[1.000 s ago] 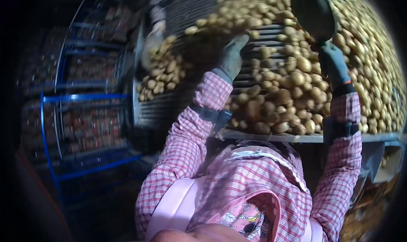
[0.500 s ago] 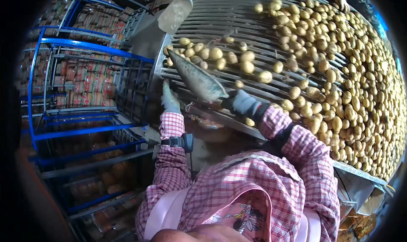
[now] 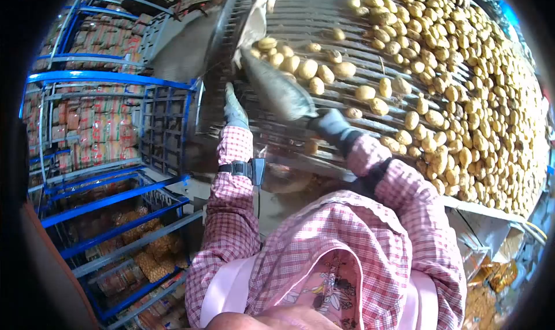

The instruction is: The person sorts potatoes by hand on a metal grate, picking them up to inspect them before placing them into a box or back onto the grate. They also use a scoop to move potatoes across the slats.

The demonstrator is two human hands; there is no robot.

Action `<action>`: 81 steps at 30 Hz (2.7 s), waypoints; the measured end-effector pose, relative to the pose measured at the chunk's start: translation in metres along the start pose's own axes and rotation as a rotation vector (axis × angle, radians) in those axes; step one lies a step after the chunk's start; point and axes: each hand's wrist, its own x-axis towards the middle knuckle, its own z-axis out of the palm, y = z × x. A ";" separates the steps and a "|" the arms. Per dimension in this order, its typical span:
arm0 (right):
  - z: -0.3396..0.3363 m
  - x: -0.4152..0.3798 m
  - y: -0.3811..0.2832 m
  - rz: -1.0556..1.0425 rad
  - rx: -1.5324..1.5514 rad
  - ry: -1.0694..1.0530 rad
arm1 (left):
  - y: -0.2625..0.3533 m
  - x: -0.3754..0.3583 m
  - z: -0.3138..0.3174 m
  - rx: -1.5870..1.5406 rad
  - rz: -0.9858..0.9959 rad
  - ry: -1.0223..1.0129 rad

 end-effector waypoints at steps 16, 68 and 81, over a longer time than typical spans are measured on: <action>-0.225 -0.246 0.121 -0.001 0.483 0.517 | -0.037 -0.157 0.082 1.611 0.191 -0.864; -0.213 -0.264 0.191 0.304 0.138 -0.113 | -0.124 -0.290 0.275 0.042 0.031 -0.347; -0.377 -0.275 0.217 0.235 -0.016 0.229 | -0.113 -0.328 0.504 -0.010 -0.355 -0.516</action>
